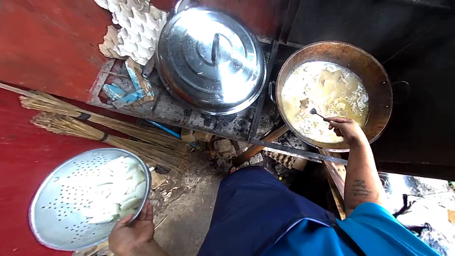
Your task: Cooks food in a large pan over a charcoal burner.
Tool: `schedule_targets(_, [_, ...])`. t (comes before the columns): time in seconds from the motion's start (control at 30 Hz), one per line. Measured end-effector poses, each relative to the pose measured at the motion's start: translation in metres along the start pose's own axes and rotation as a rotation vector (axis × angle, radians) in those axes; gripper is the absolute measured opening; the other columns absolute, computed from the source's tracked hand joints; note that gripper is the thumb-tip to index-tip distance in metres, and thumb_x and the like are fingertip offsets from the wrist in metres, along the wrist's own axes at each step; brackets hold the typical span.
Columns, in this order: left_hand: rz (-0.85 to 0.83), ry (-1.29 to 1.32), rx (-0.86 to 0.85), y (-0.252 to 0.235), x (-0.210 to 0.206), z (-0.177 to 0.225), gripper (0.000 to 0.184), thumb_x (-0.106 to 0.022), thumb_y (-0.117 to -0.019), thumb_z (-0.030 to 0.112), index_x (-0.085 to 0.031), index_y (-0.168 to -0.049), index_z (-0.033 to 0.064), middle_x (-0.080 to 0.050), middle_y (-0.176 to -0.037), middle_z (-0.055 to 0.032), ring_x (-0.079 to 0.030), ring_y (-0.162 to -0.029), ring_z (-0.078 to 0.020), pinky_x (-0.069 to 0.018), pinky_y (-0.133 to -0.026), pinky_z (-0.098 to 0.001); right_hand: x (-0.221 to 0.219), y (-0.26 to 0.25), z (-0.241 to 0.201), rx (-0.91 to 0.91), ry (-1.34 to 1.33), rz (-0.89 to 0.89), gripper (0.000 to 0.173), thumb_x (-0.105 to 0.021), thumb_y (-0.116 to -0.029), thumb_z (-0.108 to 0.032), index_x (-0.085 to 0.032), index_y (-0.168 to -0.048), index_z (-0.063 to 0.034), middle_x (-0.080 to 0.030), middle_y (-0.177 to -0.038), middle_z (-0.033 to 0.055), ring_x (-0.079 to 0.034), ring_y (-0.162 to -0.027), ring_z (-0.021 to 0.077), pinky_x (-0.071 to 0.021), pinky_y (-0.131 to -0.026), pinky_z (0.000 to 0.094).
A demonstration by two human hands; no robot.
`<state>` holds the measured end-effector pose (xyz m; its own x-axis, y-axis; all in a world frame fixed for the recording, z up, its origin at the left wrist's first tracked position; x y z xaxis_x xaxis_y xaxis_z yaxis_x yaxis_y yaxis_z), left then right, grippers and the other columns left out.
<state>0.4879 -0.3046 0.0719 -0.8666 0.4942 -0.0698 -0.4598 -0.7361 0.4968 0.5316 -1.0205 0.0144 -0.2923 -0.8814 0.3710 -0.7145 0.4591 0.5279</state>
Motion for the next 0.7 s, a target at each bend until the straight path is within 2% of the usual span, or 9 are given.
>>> schedule_targets(0.13, [-0.035, -0.028, 0.002, 0.000, -0.014, 0.000, 0.017, -0.032, -0.1022, 0.010, -0.046, -0.111, 0.0076, -0.069, -0.096, -0.0106, -0.073, -0.081, -0.0187, -0.0620, -0.071, -0.0311, 0.000, 0.019, 0.021, -0.028, -0.280, 0.009, 0.026, -0.048, -0.1060, -0.005, -0.068, -0.122, -0.0010, -0.057, -0.066, -0.0031, -0.041, -0.046, 0.0022, -0.0354, -0.044, 0.0169])
schedule_targets(0.2, [-0.055, -0.045, 0.006, 0.002, -0.022, -0.001, 0.017, -0.032, -0.1026, 0.010, -0.046, -0.111, 0.0076, -0.069, -0.095, -0.0098, -0.073, -0.080, -0.0177, -0.0617, -0.070, -0.0300, 0.000, 0.026, 0.030, -0.038, -0.249, 0.043, 0.024, -0.048, -0.1059, -0.007, -0.069, -0.116, -0.0019, -0.052, -0.063, -0.0051, -0.039, -0.045, 0.0015, -0.0339, -0.043, 0.0168])
schedule_targets(0.23, [-0.065, -0.056, 0.008, 0.003, -0.026, -0.001, 0.017, -0.032, -0.1024, 0.009, -0.046, -0.111, 0.0078, -0.069, -0.094, -0.0093, -0.073, -0.079, -0.0171, -0.0616, -0.069, -0.0295, 0.002, 0.029, 0.033, -0.033, -0.138, 0.072, 0.022, -0.051, -0.1053, -0.009, -0.070, -0.114, -0.0032, -0.051, -0.064, -0.0049, -0.040, -0.047, 0.0018, -0.0342, -0.045, 0.0178])
schedule_targets(0.3, [-0.087, -0.065, 0.011, 0.004, -0.032, -0.002, 0.018, -0.032, -0.1022, 0.009, -0.047, -0.112, 0.0077, -0.069, -0.094, -0.0092, -0.073, -0.080, -0.0172, -0.0615, -0.070, -0.0300, 0.005, 0.040, 0.037, -0.041, 0.176, 0.139, 0.022, -0.058, -0.1046, -0.019, -0.071, -0.115, -0.0037, -0.059, -0.078, 0.0041, -0.048, -0.061, 0.0089, -0.0422, -0.059, 0.0276])
schedule_targets(0.33, [-0.099, -0.068, 0.013, 0.004, -0.034, -0.003, 0.018, -0.032, -0.1019, 0.009, -0.047, -0.112, 0.0075, -0.069, -0.094, -0.0094, -0.073, -0.080, -0.0175, -0.0613, -0.070, -0.0302, 0.007, 0.046, 0.039, -0.065, 0.276, 0.152, 0.026, -0.059, -0.1042, -0.020, -0.070, -0.119, -0.0014, -0.067, -0.095, 0.0145, -0.057, -0.076, 0.0189, -0.0478, -0.074, 0.0393])
schedule_targets(0.37, [-0.108, -0.072, 0.014, 0.003, -0.036, -0.004, 0.017, -0.032, -0.1019, 0.009, -0.047, -0.111, 0.0071, -0.069, -0.093, -0.0093, -0.073, -0.079, -0.0175, -0.0613, -0.069, -0.0303, 0.008, 0.051, 0.045, -0.087, 0.328, 0.158, 0.030, -0.059, -0.1036, -0.020, -0.067, -0.124, 0.0003, -0.068, -0.108, 0.0213, -0.063, -0.089, 0.0273, -0.0494, -0.084, 0.0480])
schedule_targets(0.4, [-0.119, -0.079, 0.017, 0.003, -0.039, -0.005, 0.017, -0.032, -0.1019, 0.009, -0.047, -0.110, 0.0068, -0.069, -0.092, -0.0093, -0.073, -0.078, -0.0176, -0.0613, -0.069, -0.0303, 0.010, 0.057, 0.051, -0.102, 0.349, 0.172, 0.031, -0.060, -0.1022, -0.018, -0.064, -0.126, 0.0010, -0.068, -0.114, 0.0235, -0.065, -0.098, 0.0313, -0.0493, -0.090, 0.0519])
schedule_targets(0.57, [-0.169, -0.118, 0.031, -0.001, -0.057, -0.009, 0.019, -0.030, -0.1047, 0.011, -0.045, -0.115, 0.0065, -0.067, -0.095, -0.0096, -0.072, -0.080, -0.0168, -0.0610, -0.071, -0.0297, 0.025, 0.089, 0.085, -0.117, 0.368, 0.222, 0.027, -0.062, -0.1003, -0.015, -0.067, -0.123, -0.0011, -0.068, -0.120, 0.0225, -0.065, -0.108, 0.0333, -0.0478, -0.097, 0.0552])
schedule_targets(0.7, [-0.195, -0.143, 0.043, -0.003, -0.071, -0.011, 0.017, -0.031, -0.1040, 0.010, -0.045, -0.113, 0.0069, -0.067, -0.095, -0.0099, -0.071, -0.081, -0.0174, -0.0608, -0.072, -0.0305, 0.039, 0.110, 0.083, -0.176, 0.398, 0.300, 0.024, -0.061, -0.1013, -0.016, -0.070, -0.119, -0.0026, -0.069, -0.118, 0.0226, -0.064, -0.111, 0.0366, -0.0458, -0.097, 0.0588])
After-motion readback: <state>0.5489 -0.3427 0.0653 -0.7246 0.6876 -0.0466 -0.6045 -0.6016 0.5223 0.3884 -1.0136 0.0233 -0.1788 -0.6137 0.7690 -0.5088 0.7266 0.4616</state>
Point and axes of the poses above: each hand's wrist, its own y-axis away from the middle knuckle, its own x-axis out of the back of the hand, z = x × y, the point moved 5 cm from there along -y, towards the middle knuckle
